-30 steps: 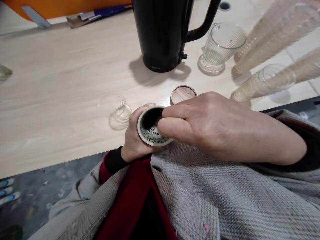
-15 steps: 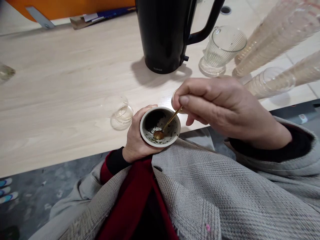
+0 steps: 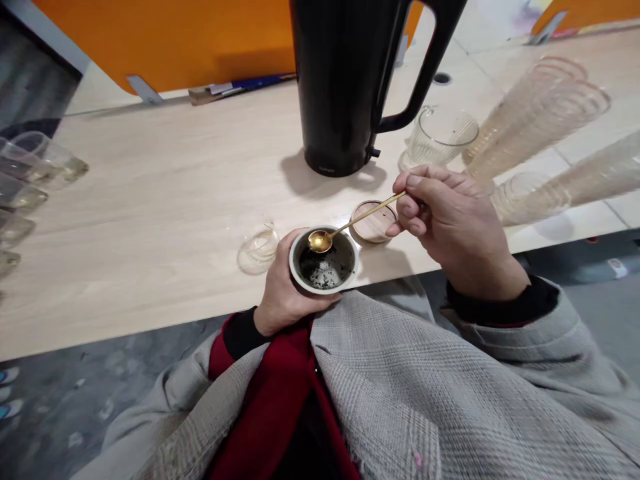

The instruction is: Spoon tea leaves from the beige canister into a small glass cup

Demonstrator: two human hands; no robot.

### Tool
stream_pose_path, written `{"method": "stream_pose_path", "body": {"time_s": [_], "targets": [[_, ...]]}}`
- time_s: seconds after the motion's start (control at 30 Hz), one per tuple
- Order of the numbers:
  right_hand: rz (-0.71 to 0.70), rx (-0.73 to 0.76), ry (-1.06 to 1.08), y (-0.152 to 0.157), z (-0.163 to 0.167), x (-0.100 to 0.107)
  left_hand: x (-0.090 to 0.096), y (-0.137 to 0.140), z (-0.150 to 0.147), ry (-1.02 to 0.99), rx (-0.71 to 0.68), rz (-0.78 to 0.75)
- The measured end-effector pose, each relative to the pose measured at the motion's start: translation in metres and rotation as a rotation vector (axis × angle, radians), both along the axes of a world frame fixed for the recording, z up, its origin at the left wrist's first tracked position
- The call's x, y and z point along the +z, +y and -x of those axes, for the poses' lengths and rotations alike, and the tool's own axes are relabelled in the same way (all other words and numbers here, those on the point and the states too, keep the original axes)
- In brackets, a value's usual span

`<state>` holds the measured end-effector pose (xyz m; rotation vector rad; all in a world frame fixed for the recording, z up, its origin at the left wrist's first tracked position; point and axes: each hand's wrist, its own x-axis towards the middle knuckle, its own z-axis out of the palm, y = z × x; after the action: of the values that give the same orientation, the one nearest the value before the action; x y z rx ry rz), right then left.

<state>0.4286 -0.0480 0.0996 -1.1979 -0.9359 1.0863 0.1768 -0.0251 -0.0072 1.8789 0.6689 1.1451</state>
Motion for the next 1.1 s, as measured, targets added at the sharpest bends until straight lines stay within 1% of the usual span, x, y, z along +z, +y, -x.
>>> {"method": "stream_pose_path", "body": {"time_s": [0.07,0.17,0.27,0.33,0.4,0.47,0.5,0.53,0.6,0.63,0.67,0.7,0.8,0.87,0.9,0.97,1.07,1.1], "targets": [[-0.030,-0.041,-0.006,0.004,0.003,0.001,-0.002,0.000,0.000,0.004,0.008,0.032],[-0.117,-0.058,-0.024,0.010,0.013,0.008,-0.005,-0.001,-0.001,0.003,0.026,0.086],[-0.207,-0.088,-0.043,0.012,0.031,0.018,-0.003,-0.002,-0.002,-0.010,0.005,0.123],[-0.291,-0.117,-0.067,0.010,0.047,0.023,0.000,-0.001,-0.003,-0.010,-0.005,0.115],[-0.417,-0.173,-0.133,0.008,0.063,0.023,0.003,-0.001,-0.003,-0.019,-0.003,0.102],[-0.522,-0.188,-0.295,0.008,0.076,0.020,0.002,0.000,-0.003,-0.042,-0.008,0.101],[-0.557,-0.141,-0.428,0.009,0.080,0.017,0.001,0.000,-0.003,-0.051,-0.013,0.107],[-0.587,-0.057,-0.579,0.011,0.083,0.014,0.000,0.000,-0.003,-0.058,-0.016,0.113],[-0.629,0.150,-0.846,0.014,0.086,0.011,-0.003,0.000,-0.003,-0.077,-0.017,0.119],[-0.646,0.224,-0.926,0.016,0.086,0.010,-0.003,0.000,-0.004,-0.089,-0.014,0.118],[-0.656,0.257,-0.963,0.016,0.086,0.011,-0.003,0.000,-0.004,-0.096,-0.014,0.118],[-0.656,0.253,-0.965,0.016,0.087,0.012,-0.001,0.000,-0.004,-0.095,-0.015,0.122],[-0.609,0.160,-0.910,0.012,0.088,0.016,0.006,0.001,-0.004,-0.052,-0.014,0.164],[-0.586,0.081,-0.857,0.009,0.089,0.016,0.010,0.000,-0.003,-0.021,-0.013,0.185],[-0.586,0.065,-0.848,0.009,0.088,0.015,0.011,0.000,-0.003,-0.016,-0.011,0.186],[-0.609,0.107,-0.878,0.012,0.087,0.011,0.009,0.000,-0.003,-0.011,-0.007,0.175],[-0.627,0.237,-0.934,0.018,0.087,0.005,0.003,0.000,-0.004,-0.037,0.017,0.121],[-0.623,0.242,-0.927,0.019,0.087,0.005,0.001,0.000,-0.004,-0.046,0.019,0.106]]}}
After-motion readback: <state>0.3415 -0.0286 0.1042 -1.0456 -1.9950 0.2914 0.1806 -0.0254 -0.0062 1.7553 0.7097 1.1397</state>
